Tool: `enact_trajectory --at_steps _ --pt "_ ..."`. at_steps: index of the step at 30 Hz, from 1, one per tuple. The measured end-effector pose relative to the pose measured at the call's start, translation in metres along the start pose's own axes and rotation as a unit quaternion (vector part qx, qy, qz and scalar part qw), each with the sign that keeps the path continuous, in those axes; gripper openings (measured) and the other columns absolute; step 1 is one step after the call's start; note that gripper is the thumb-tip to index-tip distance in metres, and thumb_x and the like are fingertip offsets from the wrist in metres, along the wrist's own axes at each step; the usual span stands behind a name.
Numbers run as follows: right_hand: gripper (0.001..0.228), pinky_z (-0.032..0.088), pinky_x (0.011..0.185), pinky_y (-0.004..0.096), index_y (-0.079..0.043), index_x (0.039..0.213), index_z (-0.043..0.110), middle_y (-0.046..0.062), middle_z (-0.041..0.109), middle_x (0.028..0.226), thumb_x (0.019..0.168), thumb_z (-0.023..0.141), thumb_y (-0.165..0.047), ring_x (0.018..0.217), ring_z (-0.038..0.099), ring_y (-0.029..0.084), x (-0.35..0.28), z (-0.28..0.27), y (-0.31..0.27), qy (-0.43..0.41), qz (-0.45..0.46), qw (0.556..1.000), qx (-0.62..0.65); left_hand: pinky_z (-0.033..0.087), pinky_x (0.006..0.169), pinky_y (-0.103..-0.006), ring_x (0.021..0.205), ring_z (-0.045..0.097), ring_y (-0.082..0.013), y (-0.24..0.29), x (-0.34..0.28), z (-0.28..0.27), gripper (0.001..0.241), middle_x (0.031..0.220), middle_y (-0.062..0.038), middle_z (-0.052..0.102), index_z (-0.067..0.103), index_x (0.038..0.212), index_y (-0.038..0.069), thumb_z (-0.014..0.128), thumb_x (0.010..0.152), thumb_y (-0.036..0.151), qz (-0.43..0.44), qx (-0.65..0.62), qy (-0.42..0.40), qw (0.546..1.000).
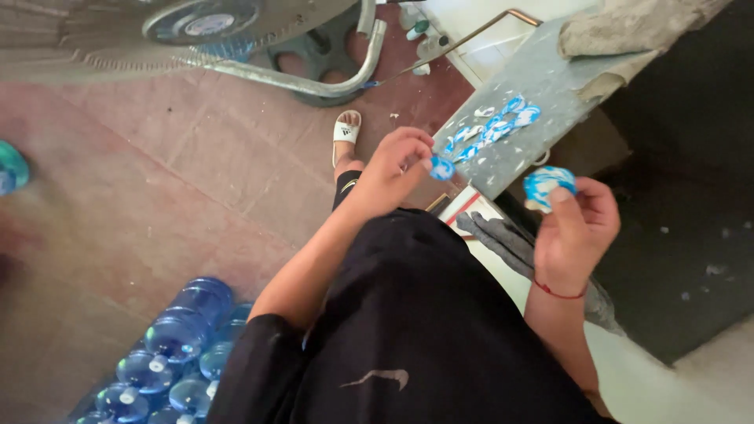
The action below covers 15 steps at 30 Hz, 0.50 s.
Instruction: Picking up and inspecting small blue plastic bottle seals at a workstation in a water production facility.
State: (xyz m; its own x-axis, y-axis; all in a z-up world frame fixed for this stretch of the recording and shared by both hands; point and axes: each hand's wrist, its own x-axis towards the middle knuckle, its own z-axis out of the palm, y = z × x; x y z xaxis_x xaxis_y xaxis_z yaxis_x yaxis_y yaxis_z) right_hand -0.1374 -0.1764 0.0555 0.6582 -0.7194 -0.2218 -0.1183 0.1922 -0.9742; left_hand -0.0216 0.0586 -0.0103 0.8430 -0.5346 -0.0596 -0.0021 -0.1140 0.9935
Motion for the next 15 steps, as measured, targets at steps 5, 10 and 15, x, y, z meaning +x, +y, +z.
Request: enact_trajectory --at_steps 5,10,15 --pt "0.015 0.053 0.076 0.025 0.001 0.101 0.062 0.014 0.066 0.099 0.088 0.068 0.002 0.092 0.064 0.013 -0.015 0.022 0.0 -0.085 -0.04 0.994 -0.06 0.047 0.096 -0.0376 0.112 0.06 -0.0262 0.079 -0.011 0.012 0.003 0.118 -0.004 0.061 0.065 0.09 0.016 0.066 0.092 0.019 0.005 -0.088 0.001 0.996" --pt "0.011 0.052 0.082 0.025 0.004 0.102 0.062 0.016 0.066 0.103 0.093 0.062 -0.002 0.096 0.061 0.012 -0.03 0.041 -0.01 -0.111 -0.008 0.993 -0.028 0.044 0.1 -0.04 0.112 0.058 -0.027 0.098 -0.009 0.035 0.006 0.111 -0.002 0.059 0.064 0.089 0.014 0.07 0.088 0.015 0.046 -0.037 0.082 0.995" --pt "0.027 0.051 0.078 0.027 0.003 0.101 0.059 0.017 0.065 0.104 0.08 0.077 0.003 0.09 0.064 0.015 -0.038 0.044 -0.023 -0.144 -0.022 0.987 -0.068 0.047 0.095 -0.0396 0.108 0.056 -0.0279 0.09 -0.002 0.051 0.014 0.106 0.0 0.056 0.063 0.086 0.015 0.076 0.084 0.016 0.097 0.043 0.142 0.984"
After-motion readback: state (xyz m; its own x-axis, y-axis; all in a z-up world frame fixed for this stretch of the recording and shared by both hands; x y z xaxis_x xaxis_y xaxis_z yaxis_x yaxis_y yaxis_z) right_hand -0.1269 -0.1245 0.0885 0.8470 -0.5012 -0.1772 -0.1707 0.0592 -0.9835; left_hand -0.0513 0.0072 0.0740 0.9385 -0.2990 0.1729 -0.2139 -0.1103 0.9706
